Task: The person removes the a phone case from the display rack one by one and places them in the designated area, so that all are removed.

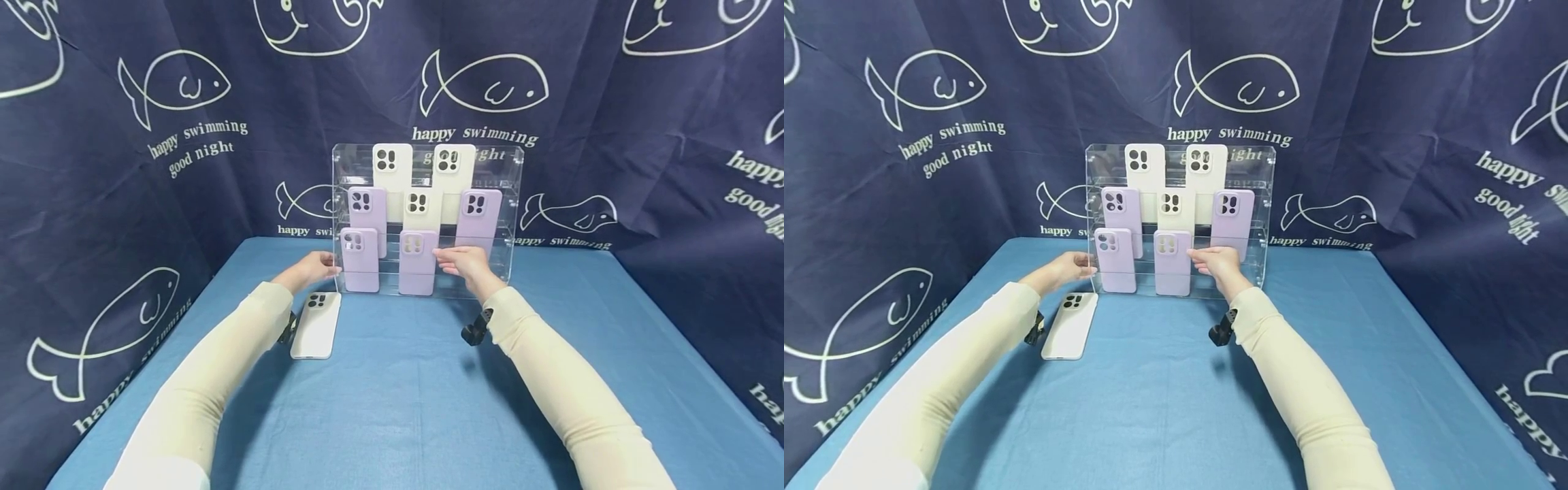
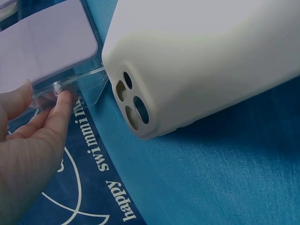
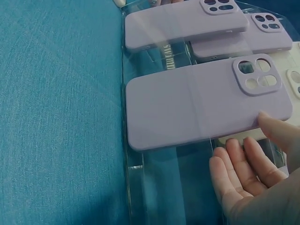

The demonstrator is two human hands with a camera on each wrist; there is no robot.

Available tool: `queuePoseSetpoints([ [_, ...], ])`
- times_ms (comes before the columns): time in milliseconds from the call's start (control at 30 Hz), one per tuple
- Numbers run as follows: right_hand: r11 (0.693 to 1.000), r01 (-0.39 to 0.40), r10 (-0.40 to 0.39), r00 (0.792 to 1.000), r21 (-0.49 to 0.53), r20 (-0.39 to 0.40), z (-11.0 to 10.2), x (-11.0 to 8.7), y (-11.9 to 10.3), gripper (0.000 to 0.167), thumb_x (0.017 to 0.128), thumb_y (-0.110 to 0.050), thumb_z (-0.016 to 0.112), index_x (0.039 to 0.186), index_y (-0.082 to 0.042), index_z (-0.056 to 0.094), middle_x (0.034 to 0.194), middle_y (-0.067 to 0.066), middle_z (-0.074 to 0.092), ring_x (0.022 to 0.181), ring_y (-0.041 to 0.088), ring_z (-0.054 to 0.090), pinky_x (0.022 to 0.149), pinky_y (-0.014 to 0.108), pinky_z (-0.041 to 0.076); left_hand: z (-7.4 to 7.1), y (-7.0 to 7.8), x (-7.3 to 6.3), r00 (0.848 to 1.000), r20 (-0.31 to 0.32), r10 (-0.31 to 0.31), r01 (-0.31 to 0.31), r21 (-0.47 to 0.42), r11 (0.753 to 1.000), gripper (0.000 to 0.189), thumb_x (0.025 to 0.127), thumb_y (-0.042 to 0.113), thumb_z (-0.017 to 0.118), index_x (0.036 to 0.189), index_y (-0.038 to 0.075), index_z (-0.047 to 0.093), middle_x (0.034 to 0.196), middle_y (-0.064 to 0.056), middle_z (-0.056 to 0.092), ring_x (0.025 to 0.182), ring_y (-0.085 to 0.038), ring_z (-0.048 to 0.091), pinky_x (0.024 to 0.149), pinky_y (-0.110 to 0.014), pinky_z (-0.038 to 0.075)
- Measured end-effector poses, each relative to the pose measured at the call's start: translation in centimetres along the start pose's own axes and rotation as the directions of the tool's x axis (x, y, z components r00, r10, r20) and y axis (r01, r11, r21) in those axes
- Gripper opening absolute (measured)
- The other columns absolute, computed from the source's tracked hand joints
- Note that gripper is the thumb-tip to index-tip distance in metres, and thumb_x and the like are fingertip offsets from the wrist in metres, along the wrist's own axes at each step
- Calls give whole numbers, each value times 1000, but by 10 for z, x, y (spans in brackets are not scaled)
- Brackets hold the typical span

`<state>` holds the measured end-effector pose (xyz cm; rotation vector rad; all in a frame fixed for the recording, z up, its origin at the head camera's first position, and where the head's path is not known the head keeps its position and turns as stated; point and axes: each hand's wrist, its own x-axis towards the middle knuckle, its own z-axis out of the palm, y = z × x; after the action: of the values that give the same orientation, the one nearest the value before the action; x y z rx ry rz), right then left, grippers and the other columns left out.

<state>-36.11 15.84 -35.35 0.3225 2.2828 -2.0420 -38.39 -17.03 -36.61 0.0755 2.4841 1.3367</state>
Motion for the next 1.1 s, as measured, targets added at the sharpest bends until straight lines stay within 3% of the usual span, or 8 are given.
queuePoseSetpoints([
  [200, 998, 10, -8, 999, -56, 31, 2, 2, 2, 46, 87, -17, 74, 123, 8, 62, 126, 24, 62, 115, 31, 63, 98, 34, 55, 0, 1, 0, 1000, 8, -5, 6, -32, 999, 59, 100, 6, 50, 149, -9, 21, 150, -29, 33, 138, -36, 40, 117, -39, 38],
  [533, 987, 36, -25, 997, -157, 76, 2, -1, 3, 44, 88, -17, 72, 125, 4, 61, 127, 22, 62, 117, 33, 61, 110, 41, 46, 0, -1, 0, 1000, -3, -16, 16, -1, 1000, 60, 101, 10, 51, 150, -8, 22, 151, -27, 32, 139, -36, 39, 118, -40, 36],
  [767, 984, 32, -19, 997, -176, 77, 0, -2, 2, 45, 89, -21, 72, 127, 0, 61, 129, 19, 61, 117, 30, 62, 121, 48, 27, 0, -1, -1, 1000, -10, -14, 14, -14, 1000, 59, 101, 10, 51, 150, -7, 23, 151, -27, 32, 139, -36, 38, 117, -40, 37],
  [933, 986, 17, -6, 998, -165, 68, 0, -1, 3, 46, 90, -24, 71, 130, -2, 60, 130, 19, 60, 118, 30, 62, 123, 50, 22, 1, 0, 0, 1000, -3, -13, 13, -8, 1000, 59, 101, 10, 51, 150, -6, 24, 151, -26, 33, 139, -36, 38, 118, -41, 36],
  [1100, 995, 6, 1, 998, -100, 68, 0, 0, 3, 48, 91, -21, 69, 133, -1, 57, 131, 20, 59, 119, 31, 61, 118, 43, 35, 1, -3, 1, 1000, -4, -24, 24, 1, 1000, 59, 100, 11, 53, 150, -5, 26, 150, -25, 35, 138, -36, 40, 118, -42, 35],
])
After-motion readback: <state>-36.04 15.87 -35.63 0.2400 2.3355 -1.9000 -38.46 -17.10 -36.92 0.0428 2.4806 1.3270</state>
